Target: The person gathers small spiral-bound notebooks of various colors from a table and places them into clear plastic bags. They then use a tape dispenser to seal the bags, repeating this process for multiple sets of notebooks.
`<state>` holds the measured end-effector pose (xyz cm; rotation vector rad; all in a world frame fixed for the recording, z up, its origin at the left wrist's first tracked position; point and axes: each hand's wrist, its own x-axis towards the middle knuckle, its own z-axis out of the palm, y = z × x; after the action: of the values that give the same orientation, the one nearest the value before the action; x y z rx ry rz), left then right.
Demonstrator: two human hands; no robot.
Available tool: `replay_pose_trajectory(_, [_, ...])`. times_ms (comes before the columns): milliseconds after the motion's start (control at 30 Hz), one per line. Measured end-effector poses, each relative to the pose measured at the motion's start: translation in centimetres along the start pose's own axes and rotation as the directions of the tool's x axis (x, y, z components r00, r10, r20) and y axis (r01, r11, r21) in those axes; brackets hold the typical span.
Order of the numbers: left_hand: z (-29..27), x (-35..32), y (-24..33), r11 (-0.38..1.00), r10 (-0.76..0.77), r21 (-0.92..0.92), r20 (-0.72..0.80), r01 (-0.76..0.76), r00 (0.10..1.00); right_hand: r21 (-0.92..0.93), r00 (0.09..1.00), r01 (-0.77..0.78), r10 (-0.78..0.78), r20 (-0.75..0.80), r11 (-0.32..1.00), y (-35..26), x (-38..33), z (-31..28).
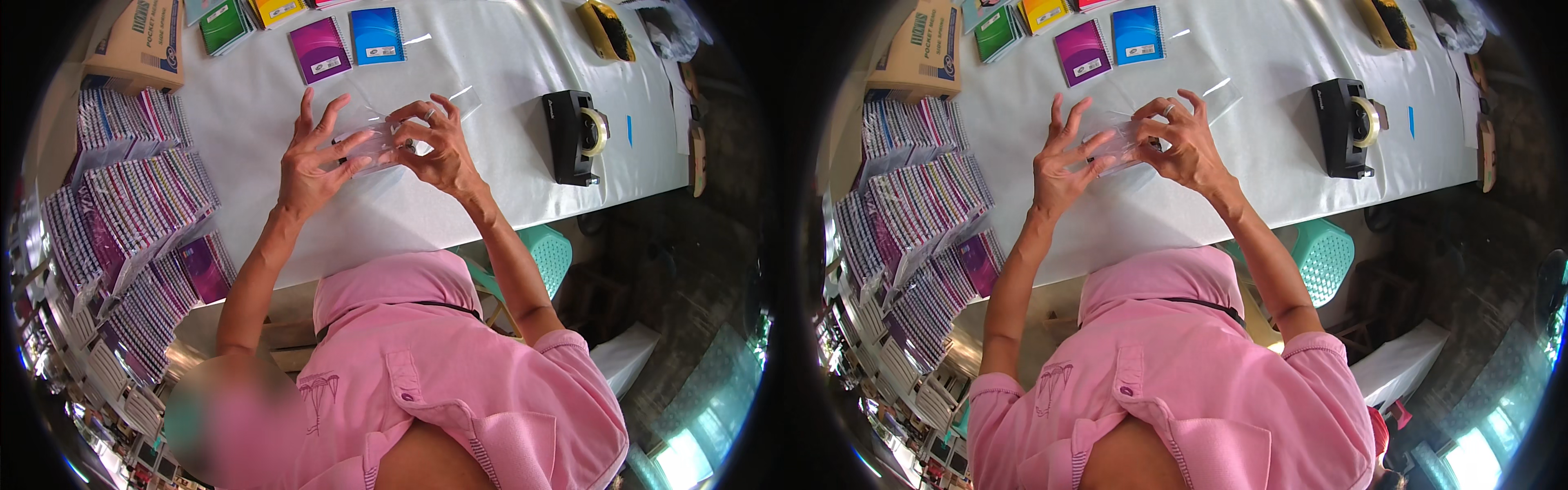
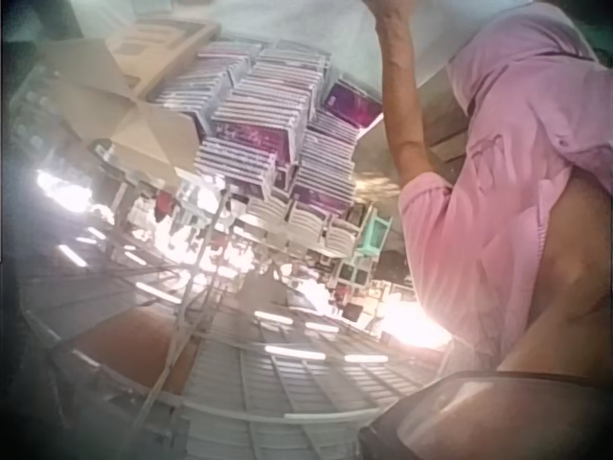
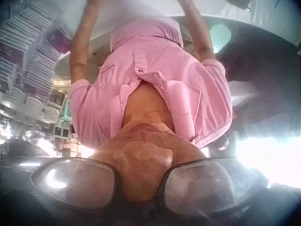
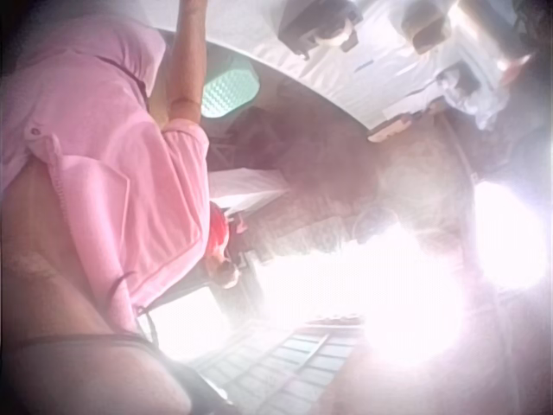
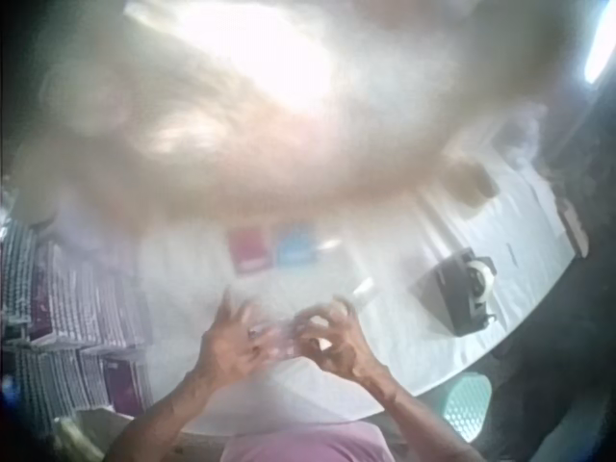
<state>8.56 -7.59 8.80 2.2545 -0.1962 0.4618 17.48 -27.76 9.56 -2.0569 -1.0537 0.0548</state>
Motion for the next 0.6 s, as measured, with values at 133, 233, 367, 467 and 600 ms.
replay_pose_trajectory(133, [0.0, 1.2, 0.7, 0.949, -0.201, -0.262, -0.078, 0.175, 0.976, 0.167, 0.988, -0.150, 0.151, 0.006, 0.974, 0.3, 0.9, 0.1])
replay_pose_trajectory(233, [-0.7, 1.8, -1.5, 0.795, -0.350, -0.408, 0.295, 0.449, 0.889, 0.442, 0.943, -0.331, 0.298, 0.144, 0.834, 0.4, 1.8, -0.2])
replay_pose_trajectory(367, [-1.4, 3.0, -3.0, 0.624, -0.246, -0.449, 0.663, 0.639, 0.707, 0.574, 0.892, -0.451, 0.315, 0.325, 0.683, 1.8, 2.3, 0.4])
replay_pose_trajectory(467, [-1.5, 2.8, -3.7, 0.749, -0.158, -0.400, 0.666, 0.528, 0.729, 0.654, 0.898, -0.439, 0.295, 0.325, 0.616, 1.0, 2.5, 0.5])
replay_pose_trajectory(600, [-2.6, 3.2, -1.2, 0.997, -0.072, 0.077, 0.610, 0.031, 0.789, 0.604, 0.934, -0.354, 0.237, 0.266, 0.715, 0.8, 2.3, 0.3])
